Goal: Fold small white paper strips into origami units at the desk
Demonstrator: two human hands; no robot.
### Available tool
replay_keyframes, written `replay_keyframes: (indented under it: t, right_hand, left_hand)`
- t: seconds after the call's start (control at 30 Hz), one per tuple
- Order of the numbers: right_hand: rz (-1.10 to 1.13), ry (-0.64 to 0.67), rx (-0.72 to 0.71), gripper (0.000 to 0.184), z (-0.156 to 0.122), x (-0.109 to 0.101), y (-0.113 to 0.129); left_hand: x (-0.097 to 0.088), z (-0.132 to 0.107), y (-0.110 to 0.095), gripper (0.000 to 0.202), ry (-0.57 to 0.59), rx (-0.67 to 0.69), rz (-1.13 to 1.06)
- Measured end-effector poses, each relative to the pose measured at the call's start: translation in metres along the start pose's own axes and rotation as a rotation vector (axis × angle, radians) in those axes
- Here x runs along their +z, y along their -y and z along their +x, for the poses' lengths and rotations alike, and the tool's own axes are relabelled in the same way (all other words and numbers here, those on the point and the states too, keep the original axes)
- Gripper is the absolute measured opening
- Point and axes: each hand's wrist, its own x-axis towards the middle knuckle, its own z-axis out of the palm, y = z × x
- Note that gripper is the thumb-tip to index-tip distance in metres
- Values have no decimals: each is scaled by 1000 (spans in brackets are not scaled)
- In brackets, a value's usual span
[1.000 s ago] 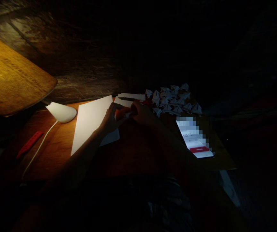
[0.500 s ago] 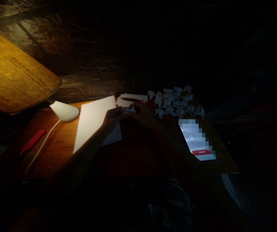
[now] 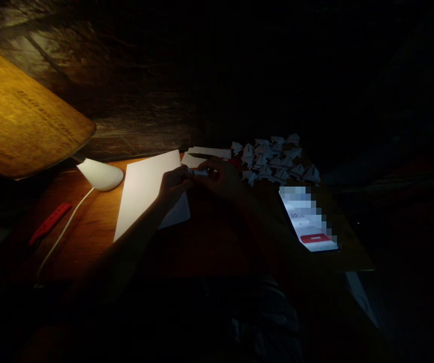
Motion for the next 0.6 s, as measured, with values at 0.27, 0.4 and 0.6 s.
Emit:
replay_keyframes:
  t: [0.27,0.4,0.6]
  right_hand:
    - [-127,18,-41,18,-1,-2,2]
    - [-185,28,-78,13,-1,-3,3]
    - [-127,52,-55,17,0,-6,7]
  left_hand:
    - [0,1,2,19,50,87,96]
    - [0,1,5,18,47,88,108]
    - [-1,1,-1,24,60,46,99]
